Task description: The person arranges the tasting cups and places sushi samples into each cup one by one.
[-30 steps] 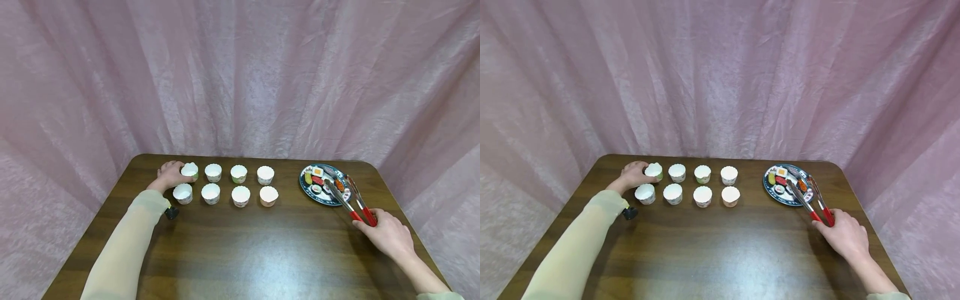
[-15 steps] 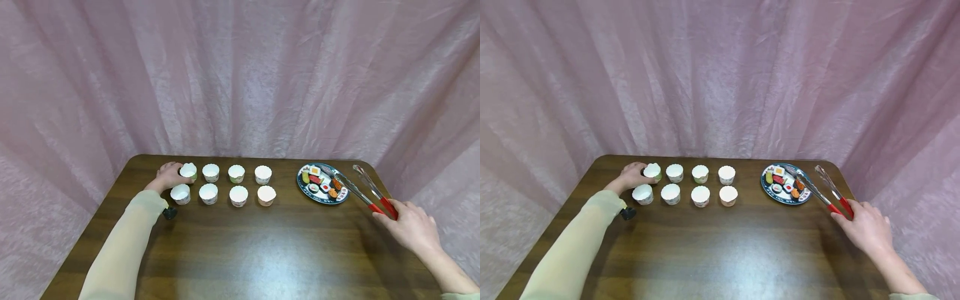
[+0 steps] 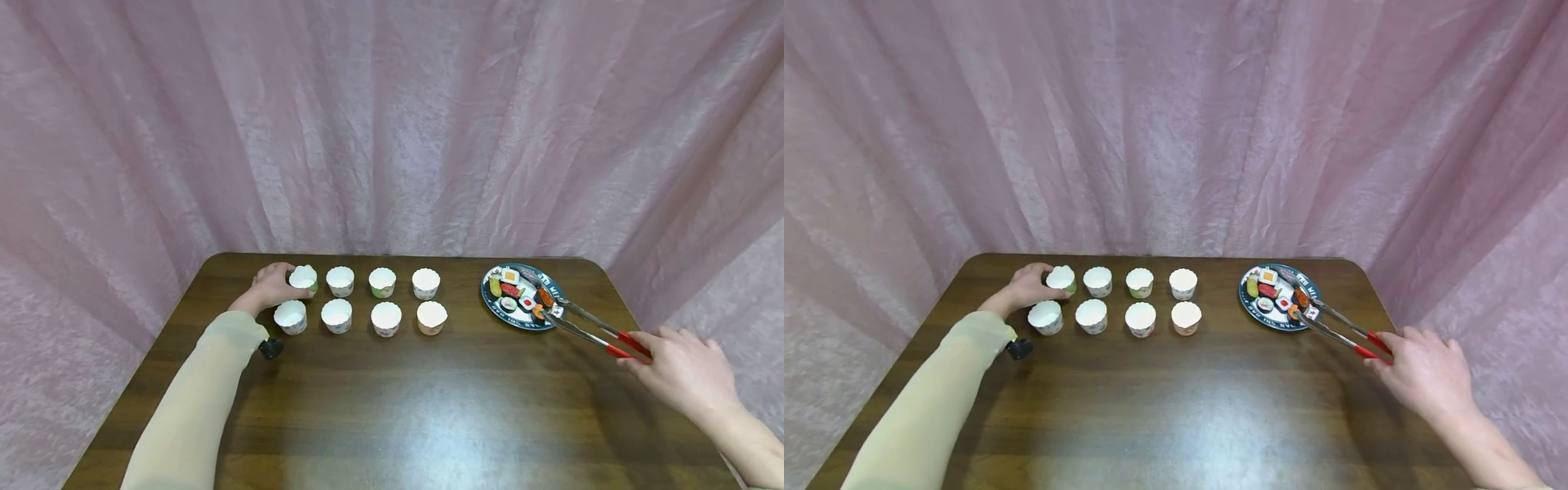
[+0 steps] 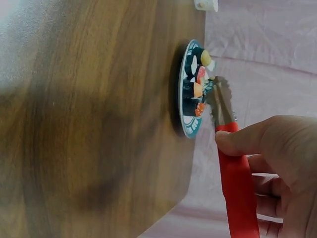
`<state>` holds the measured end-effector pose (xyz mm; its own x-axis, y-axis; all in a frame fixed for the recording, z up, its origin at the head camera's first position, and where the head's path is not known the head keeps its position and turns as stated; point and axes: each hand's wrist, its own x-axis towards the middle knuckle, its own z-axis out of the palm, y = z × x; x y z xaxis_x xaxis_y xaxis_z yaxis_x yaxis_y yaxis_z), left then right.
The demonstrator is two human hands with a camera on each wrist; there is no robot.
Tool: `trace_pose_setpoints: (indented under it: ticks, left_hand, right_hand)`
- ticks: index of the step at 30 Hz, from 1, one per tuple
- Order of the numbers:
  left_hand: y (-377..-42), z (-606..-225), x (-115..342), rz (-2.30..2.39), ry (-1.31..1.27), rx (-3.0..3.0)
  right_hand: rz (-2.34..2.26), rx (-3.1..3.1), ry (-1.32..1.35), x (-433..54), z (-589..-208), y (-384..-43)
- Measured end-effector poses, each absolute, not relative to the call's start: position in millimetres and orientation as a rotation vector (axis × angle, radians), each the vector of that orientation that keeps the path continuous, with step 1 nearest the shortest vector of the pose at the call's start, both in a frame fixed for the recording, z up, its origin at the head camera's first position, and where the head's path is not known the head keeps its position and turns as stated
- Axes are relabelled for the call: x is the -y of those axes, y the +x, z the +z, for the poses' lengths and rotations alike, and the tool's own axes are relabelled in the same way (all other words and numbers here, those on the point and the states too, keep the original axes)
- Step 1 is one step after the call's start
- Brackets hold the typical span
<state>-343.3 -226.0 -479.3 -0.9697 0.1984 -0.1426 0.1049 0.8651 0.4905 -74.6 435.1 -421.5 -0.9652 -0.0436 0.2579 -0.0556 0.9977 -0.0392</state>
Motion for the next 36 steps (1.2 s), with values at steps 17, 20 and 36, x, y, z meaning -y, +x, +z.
trace_pose_setpoints:
  ticks: [17, 20, 36]
  left_hand:
    - [-335, -469, 223, 0.708, 0.237, -2.845]
    - [-336, -470, 224, 0.704, 0.237, -2.85]
    - [-341, -470, 220, 0.709, 0.23, -2.847]
  right_hand:
    - [-0.043, 3.044, 0.219, -412, -396, -80]
    - [-0.064, 3.062, 0.234, -406, -393, -83]
    - [-0.117, 3.121, 0.226, -397, -386, -102]
